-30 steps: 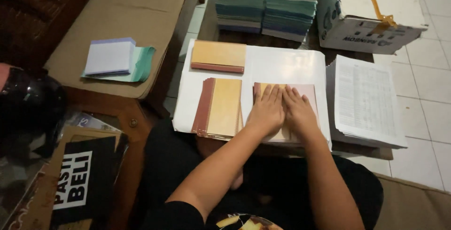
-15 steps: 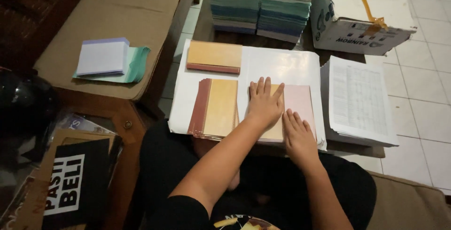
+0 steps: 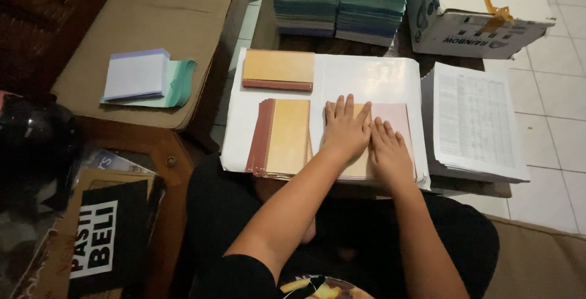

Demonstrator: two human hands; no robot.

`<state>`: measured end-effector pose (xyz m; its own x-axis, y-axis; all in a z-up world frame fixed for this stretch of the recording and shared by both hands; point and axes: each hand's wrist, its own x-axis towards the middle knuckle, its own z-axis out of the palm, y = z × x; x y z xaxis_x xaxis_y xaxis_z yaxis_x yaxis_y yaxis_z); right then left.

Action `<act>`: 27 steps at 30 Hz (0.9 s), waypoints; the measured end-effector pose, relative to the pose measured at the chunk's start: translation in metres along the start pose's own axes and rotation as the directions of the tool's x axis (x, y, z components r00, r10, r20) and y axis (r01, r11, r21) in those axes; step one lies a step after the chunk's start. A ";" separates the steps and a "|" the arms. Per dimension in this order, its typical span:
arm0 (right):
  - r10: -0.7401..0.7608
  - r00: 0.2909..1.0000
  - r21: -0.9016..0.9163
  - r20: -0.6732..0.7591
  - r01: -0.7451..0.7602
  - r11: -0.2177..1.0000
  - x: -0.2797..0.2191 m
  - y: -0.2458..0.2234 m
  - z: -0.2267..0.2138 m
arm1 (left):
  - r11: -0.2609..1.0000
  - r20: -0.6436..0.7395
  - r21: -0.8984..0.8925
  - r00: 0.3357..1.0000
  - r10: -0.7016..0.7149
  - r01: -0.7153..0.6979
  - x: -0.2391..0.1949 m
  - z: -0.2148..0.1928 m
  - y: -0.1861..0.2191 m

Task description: Organizing and inspecting small stacks of colored paper by flipping through sheets and aligning them.

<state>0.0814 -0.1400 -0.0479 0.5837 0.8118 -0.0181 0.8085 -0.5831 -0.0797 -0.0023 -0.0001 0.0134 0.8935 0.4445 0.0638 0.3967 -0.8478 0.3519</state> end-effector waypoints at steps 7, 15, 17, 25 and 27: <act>-0.084 0.992 -0.012 -0.096 0.084 0.996 -0.070 -0.011 -0.009 | 1.000 -0.033 -0.021 0.999 0.006 -0.007 -0.007 -0.003 0.003; -0.076 0.992 0.080 -0.103 0.085 0.993 -0.028 -0.011 -0.028 | 1.000 -0.031 -0.006 1.000 0.003 -0.003 -0.009 -0.012 0.004; -0.063 0.995 0.099 -0.080 0.071 0.993 -0.016 -0.006 -0.021 | 1.000 -0.050 0.000 0.999 0.007 -0.007 -0.007 -0.007 0.002; -0.031 0.990 0.152 -0.141 0.052 0.987 -0.017 -0.009 -0.029 | 0.996 -0.183 -0.017 0.980 0.080 -0.085 -0.014 -0.001 0.009; 0.041 0.989 0.352 -0.141 0.011 0.936 -0.018 -0.010 -0.035 | 0.964 -0.277 0.059 0.924 0.265 -0.259 -0.020 0.013 0.012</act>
